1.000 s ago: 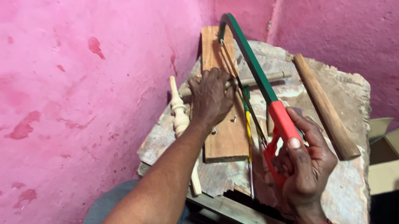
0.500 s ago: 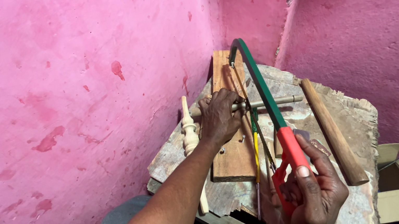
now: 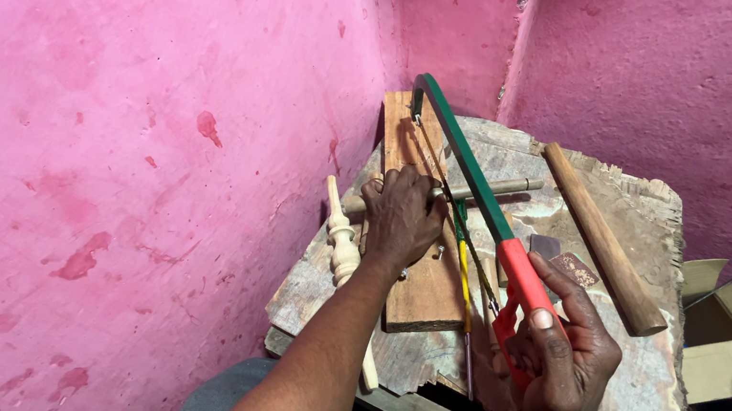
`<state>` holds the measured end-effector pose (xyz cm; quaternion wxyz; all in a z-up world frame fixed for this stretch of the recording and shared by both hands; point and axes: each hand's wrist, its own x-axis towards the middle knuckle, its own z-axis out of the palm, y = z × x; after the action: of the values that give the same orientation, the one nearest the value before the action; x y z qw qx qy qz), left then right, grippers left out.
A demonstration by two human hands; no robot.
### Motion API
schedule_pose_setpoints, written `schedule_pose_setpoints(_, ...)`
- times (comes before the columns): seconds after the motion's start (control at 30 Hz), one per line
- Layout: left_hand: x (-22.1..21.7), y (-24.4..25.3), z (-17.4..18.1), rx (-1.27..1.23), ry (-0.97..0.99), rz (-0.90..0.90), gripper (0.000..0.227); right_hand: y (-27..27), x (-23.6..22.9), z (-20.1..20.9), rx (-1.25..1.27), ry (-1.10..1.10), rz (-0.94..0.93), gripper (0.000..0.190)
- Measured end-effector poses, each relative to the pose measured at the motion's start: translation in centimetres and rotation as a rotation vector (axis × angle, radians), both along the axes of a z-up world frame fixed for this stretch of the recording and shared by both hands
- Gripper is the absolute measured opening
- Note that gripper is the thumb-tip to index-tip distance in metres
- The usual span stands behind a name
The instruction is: The person uses a hand saw to cut a small wooden dowel resting on a wooden board. The person holds the dowel steady with their left hand while sawing with their right hand.
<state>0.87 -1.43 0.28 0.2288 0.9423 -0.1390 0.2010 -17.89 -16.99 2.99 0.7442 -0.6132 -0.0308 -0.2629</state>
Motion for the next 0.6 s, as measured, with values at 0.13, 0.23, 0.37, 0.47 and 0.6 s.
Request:
schedule_pose_setpoints(0.13,-0.2,0.1,-0.5,-0.021,-0.12,-0.037,0.031,0.2,-0.3,1.0,-0.011,-0.027,-0.037,0.055)
schedule_pose_setpoints(0.23,-0.4,0.3,-0.3,-0.05,-0.088,-0.034,0.028,0.4,-1.1,2.1,0.024,-0.072,-0.028,0.056)
schedule_pose_setpoints(0.37,-0.9,0.2,0.4,-0.118,-0.084,-0.035,0.026,0.1,-1.5,3.0,-0.005,-0.062,-0.035,0.058)
schedule_pose_setpoints(0.47,-1.6,0.1,1.1,-0.152,-0.065,-0.034,0.024,0.1,-1.4,2.7,-0.015,-0.043,-0.047,0.058)
schedule_pose_setpoints(0.6,-2.4,0.2,1.6,-0.152,0.056,-0.027,0.027,0.1,-1.1,2.0,0.005,-0.056,-0.006,0.055)
